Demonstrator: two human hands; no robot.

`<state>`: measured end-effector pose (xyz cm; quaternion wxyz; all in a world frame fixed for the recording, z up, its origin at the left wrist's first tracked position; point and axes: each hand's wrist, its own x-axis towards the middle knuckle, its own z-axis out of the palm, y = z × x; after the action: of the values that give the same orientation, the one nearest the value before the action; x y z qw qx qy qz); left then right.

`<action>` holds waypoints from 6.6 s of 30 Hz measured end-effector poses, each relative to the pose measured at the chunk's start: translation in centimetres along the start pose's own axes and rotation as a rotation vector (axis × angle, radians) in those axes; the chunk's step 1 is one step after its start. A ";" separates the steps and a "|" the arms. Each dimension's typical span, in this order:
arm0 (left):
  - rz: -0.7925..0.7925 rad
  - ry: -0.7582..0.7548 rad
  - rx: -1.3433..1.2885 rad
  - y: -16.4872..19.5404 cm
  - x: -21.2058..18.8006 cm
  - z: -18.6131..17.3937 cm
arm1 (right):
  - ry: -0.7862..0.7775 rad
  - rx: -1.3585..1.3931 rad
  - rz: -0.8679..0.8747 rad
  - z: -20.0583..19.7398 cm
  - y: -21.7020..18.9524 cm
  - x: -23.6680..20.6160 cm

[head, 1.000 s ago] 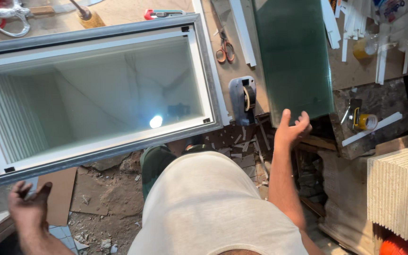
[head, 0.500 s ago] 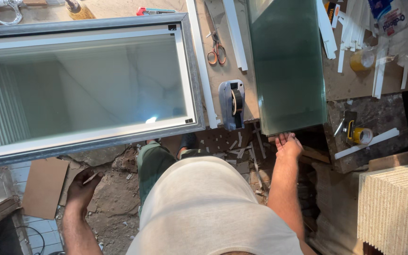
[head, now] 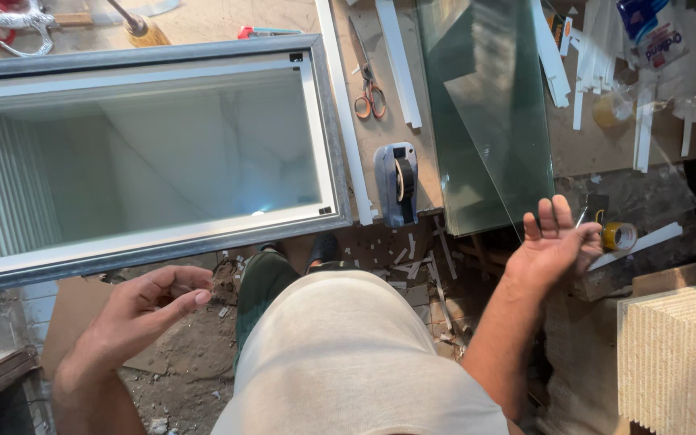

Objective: The person assembles a window frame by applying white plastic strips and black tape to the edges of a glass pane. They repeatedly align, press, and secure the strips along the frame perimeter.

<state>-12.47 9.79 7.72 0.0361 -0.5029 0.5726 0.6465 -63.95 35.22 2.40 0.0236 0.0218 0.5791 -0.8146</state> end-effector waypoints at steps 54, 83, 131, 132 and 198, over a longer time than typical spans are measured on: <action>0.111 0.763 0.098 -10.6 2.8 -24.6 | -1.043 -1.102 -0.265 21.1 10.4 -21.2; 0.404 0.653 -0.174 -15.4 0.6 -24.0 | -0.317 -1.125 -0.197 6.7 17.1 -17.0; 1.138 0.423 0.672 -4.3 2.4 -17.1 | -0.812 -0.415 -0.482 20.7 0.4 -31.7; 1.097 0.479 0.684 -5.6 2.2 -19.1 | -0.679 -0.430 -0.342 20.3 1.5 -30.4; 0.868 0.666 0.973 -5.9 8.9 -35.3 | -0.926 -0.714 -0.271 31.2 11.2 -21.3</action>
<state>8.33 -20.28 3.14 -0.1803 -0.3276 0.9233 0.0878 -42.20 2.39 3.37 0.1755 -0.4186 0.7440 -0.4904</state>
